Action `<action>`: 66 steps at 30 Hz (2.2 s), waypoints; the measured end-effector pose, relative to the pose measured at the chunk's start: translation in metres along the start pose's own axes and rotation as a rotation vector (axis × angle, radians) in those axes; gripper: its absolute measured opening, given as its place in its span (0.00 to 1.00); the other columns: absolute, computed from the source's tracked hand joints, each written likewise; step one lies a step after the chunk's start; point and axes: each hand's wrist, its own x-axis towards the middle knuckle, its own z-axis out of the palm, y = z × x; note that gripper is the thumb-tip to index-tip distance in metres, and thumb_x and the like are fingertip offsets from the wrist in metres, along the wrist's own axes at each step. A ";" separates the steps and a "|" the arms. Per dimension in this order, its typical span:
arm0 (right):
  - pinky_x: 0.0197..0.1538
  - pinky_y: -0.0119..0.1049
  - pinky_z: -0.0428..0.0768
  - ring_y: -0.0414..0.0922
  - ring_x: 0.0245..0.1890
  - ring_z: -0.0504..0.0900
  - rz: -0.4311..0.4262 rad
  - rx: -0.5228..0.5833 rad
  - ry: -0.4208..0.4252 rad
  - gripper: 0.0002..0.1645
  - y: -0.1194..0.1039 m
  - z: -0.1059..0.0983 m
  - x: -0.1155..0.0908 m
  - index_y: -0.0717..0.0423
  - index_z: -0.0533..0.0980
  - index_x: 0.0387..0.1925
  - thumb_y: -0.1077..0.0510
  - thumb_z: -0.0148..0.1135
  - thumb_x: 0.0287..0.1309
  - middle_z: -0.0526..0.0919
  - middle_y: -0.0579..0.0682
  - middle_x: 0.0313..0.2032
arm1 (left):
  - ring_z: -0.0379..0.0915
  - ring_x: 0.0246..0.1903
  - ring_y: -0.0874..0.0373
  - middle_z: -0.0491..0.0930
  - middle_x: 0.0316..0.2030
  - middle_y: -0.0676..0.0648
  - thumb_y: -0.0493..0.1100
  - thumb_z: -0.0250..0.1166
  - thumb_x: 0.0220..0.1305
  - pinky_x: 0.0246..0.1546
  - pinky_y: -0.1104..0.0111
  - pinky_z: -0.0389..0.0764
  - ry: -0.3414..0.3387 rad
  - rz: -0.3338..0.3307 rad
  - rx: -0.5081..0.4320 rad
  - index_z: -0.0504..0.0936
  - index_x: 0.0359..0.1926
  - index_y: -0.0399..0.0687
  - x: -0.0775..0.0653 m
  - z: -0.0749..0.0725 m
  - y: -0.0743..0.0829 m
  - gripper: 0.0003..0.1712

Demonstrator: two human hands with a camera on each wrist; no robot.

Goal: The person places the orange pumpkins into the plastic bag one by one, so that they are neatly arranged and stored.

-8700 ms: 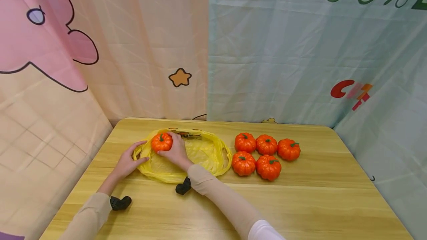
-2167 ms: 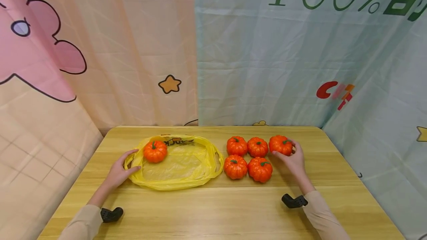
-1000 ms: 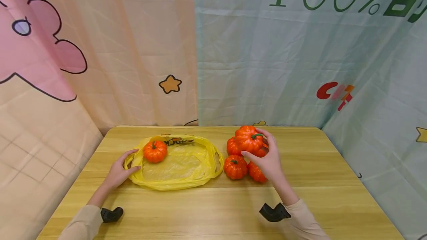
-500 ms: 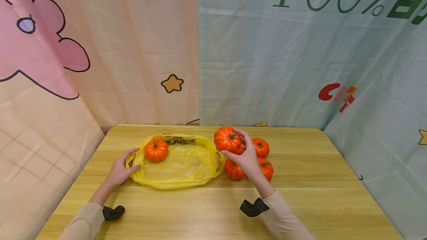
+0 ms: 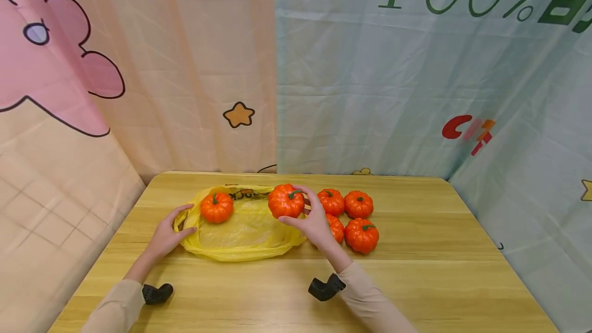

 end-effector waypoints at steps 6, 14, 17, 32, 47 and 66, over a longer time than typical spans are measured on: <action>0.55 0.50 0.75 0.54 0.56 0.70 -0.034 -0.045 -0.050 0.43 0.009 0.017 0.004 0.49 0.70 0.61 0.60 0.78 0.40 0.69 0.55 0.62 | 0.56 0.65 0.29 0.62 0.66 0.27 0.39 0.68 0.58 0.61 0.35 0.57 0.003 -0.006 0.016 0.66 0.65 0.38 0.001 0.000 0.000 0.35; 0.56 0.49 0.76 0.54 0.57 0.72 -0.063 -0.121 -0.078 0.43 0.019 0.036 0.010 0.52 0.70 0.61 0.58 0.79 0.40 0.71 0.56 0.61 | 0.56 0.64 0.29 0.61 0.65 0.26 0.38 0.68 0.58 0.61 0.35 0.57 0.006 -0.001 0.006 0.66 0.65 0.38 0.001 0.000 -0.001 0.35; 0.56 0.48 0.76 0.53 0.57 0.73 -0.068 -0.157 -0.085 0.43 0.020 0.042 0.013 0.52 0.70 0.61 0.58 0.79 0.39 0.72 0.57 0.60 | 0.56 0.64 0.29 0.61 0.65 0.26 0.38 0.68 0.58 0.61 0.35 0.58 0.005 0.000 0.008 0.66 0.65 0.38 0.001 0.000 -0.001 0.35; 0.62 0.51 0.73 0.55 0.59 0.73 -0.019 -0.221 -0.153 0.43 0.030 0.082 0.044 0.53 0.71 0.60 0.62 0.78 0.38 0.73 0.56 0.59 | 0.56 0.65 0.30 0.61 0.66 0.28 0.39 0.67 0.58 0.61 0.36 0.58 -0.005 -0.017 0.021 0.65 0.65 0.39 0.002 0.000 -0.002 0.35; 0.60 0.50 0.75 0.55 0.58 0.74 0.014 -0.203 -0.109 0.42 0.049 0.098 0.054 0.53 0.71 0.59 0.63 0.79 0.37 0.74 0.57 0.58 | 0.57 0.64 0.31 0.63 0.65 0.28 0.39 0.67 0.58 0.61 0.37 0.59 0.007 -0.004 0.013 0.66 0.65 0.38 -0.001 0.001 -0.001 0.35; 0.59 0.51 0.74 0.55 0.56 0.72 0.039 -0.238 0.017 0.45 0.062 0.111 0.053 0.53 0.68 0.60 0.57 0.79 0.38 0.70 0.59 0.55 | 0.56 0.65 0.31 0.62 0.66 0.28 0.38 0.67 0.58 0.62 0.37 0.58 -0.003 -0.011 0.017 0.65 0.65 0.38 0.000 0.000 0.002 0.35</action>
